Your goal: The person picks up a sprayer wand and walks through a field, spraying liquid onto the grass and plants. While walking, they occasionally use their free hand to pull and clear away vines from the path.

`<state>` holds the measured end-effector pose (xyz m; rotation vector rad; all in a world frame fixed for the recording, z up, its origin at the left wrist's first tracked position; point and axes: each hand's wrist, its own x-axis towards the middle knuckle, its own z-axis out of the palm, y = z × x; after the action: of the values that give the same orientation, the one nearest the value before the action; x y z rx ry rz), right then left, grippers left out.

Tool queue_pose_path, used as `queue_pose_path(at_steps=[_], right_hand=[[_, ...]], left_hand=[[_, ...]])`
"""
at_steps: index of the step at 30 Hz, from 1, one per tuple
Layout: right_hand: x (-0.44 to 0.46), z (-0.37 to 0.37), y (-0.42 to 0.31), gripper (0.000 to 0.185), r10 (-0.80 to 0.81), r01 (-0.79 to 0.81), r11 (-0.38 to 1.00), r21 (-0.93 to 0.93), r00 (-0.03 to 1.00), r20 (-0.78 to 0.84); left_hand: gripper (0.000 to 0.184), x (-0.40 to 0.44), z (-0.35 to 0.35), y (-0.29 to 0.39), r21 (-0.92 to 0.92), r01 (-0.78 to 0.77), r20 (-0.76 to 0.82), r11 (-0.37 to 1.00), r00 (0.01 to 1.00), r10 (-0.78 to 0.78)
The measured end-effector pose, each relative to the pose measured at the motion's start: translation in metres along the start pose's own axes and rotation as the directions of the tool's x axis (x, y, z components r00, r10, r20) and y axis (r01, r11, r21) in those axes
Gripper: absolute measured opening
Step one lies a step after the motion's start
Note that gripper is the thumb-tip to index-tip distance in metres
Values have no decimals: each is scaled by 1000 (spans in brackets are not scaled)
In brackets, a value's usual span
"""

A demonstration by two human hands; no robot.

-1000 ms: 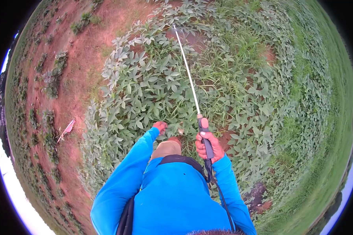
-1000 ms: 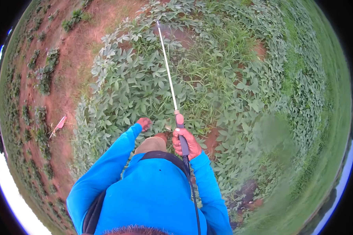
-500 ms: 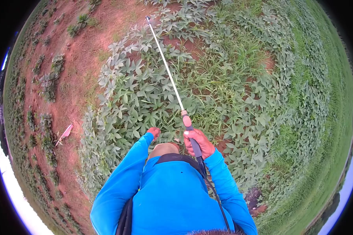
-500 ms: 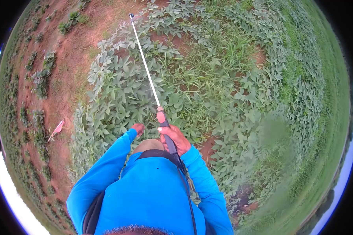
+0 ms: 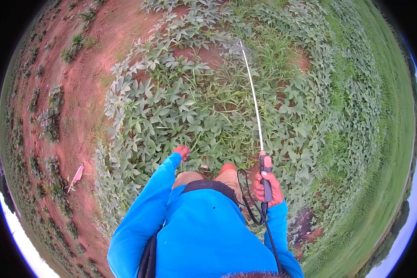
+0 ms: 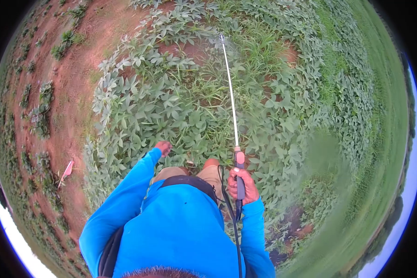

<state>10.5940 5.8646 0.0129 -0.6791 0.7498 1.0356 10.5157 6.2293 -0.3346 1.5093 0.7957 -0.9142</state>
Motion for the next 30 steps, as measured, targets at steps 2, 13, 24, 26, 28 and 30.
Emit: queue_pose_path(at_steps=[2,13,24,26,28,30], right_hand=[[-17,-7,-3,25,-41,42,999,31,999,-16],[-18,-23,-11,26,-370,388,921,-41,834,-409],[44,-11,-99,27,-243,227,958,176,967,74],[64,-6,-115,28,-163,137,977,163,974,158],[83,1,-131,27,-134,101,980,174,973,190],[102,9,-153,26,-76,37,988,152,963,259]], left_hand=[[35,4,-4,-8,-22,4,48,1000,999,-3],[32,15,-12,-18,2,106,48,994,993,-106],[32,39,-5,31,-59,84,25,995,996,-83],[31,52,-8,39,-101,137,16,985,991,-136],[32,55,-12,55,-91,70,24,993,997,-68],[33,65,-17,71,-55,76,-19,996,997,-78]])
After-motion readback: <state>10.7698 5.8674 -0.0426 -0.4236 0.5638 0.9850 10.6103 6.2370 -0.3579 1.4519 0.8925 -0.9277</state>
